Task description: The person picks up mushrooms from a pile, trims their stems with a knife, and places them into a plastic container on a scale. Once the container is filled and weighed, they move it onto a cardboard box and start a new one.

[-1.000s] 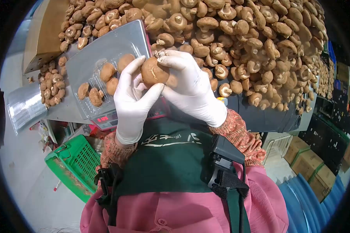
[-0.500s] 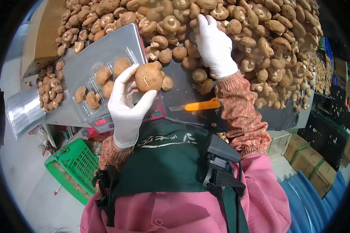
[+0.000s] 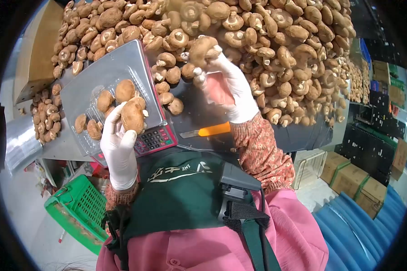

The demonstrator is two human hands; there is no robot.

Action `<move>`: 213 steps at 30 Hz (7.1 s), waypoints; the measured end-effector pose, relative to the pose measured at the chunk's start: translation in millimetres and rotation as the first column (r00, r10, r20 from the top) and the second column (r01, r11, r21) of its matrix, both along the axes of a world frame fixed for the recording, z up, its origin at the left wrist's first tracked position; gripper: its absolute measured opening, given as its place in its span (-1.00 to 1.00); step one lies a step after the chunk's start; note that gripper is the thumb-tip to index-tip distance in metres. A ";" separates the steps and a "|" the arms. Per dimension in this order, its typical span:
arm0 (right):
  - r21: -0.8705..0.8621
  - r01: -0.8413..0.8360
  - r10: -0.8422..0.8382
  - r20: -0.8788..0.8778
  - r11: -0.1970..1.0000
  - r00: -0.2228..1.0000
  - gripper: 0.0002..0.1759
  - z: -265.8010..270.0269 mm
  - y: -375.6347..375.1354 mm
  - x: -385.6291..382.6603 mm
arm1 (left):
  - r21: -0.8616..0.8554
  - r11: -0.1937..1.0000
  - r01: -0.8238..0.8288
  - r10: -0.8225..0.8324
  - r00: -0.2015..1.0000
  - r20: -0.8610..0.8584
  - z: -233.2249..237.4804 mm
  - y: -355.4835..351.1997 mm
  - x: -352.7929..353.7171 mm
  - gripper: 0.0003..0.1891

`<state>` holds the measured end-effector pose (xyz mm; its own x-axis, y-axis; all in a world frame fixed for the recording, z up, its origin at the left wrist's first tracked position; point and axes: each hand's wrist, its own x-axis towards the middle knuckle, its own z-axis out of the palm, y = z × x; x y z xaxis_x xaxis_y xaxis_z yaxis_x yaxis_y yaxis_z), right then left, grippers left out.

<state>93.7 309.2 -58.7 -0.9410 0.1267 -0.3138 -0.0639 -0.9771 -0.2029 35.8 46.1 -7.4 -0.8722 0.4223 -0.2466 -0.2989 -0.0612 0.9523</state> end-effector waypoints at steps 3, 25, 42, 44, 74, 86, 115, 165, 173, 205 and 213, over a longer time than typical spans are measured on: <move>-0.019 0.104 -0.103 0.017 0.994 0.994 -0.64 19.5 -22.3 -4.1 | 0.020 1.000 0.004 -0.004 1.000 0.004 0.2 -1.0 1.4 -0.39; -0.528 -0.037 0.027 -0.027 0.848 0.999 -0.39 14.7 -50.2 11.6 | -0.166 0.979 -0.116 0.085 0.979 -0.186 -1.9 -26.5 4.2 -0.39; 0.331 -0.008 -0.016 0.071 0.943 0.997 -0.38 41.2 -78.3 4.3 | -0.514 0.622 -0.591 -0.256 0.467 -0.847 -24.8 -79.0 -17.2 -0.46; 0.751 -0.047 -0.078 0.130 0.659 0.988 -0.31 47.7 -87.3 8.7 | -0.486 0.779 -0.396 -0.105 0.682 -0.723 -12.3 -72.1 -12.0 -0.47; 0.967 0.162 -0.009 -0.167 -0.196 0.986 -0.18 19.6 -87.6 43.7 | 0.238 0.942 0.239 -0.300 0.916 0.267 -7.8 12.6 7.0 -0.25; 0.899 0.289 0.027 -0.297 -0.328 0.955 -0.27 18.1 -85.5 51.3 | 0.311 0.934 0.177 -0.224 0.967 0.119 -6.9 10.9 20.2 -0.33; 0.682 0.251 0.115 -0.239 -0.687 0.964 -0.60 26.7 -86.2 79.7 | 0.084 0.923 0.376 -0.385 0.907 0.167 -3.0 14.0 43.0 -0.40; 0.985 -0.165 0.081 0.161 0.045 0.984 -0.17 6.6 -51.9 92.8 | 0.371 0.873 0.315 -0.467 0.759 0.453 -29.1 40.7 30.8 -0.37; 0.917 -0.199 0.024 0.221 -0.346 0.975 -0.33 23.0 -55.4 124.1 | 0.063 0.812 0.580 -0.574 0.777 0.257 -38.9 39.1 47.1 -0.43; 0.629 0.003 -0.222 0.269 0.777 0.937 -0.46 -15.3 -12.1 151.0 | -0.058 0.709 0.703 -0.648 0.682 0.339 -28.2 50.1 49.3 -0.60; 0.933 -0.084 -0.107 0.129 0.351 0.986 -0.51 3.1 -57.4 137.4 | 0.203 0.867 0.454 -0.497 0.814 0.302 -20.2 57.5 60.1 -0.35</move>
<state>231.1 251.8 -55.6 -0.8930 0.4367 -0.1091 0.0485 -0.1476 -0.9879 95.9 103.6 -27.6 -0.4285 0.8066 -0.4071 -0.6162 0.0686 0.7846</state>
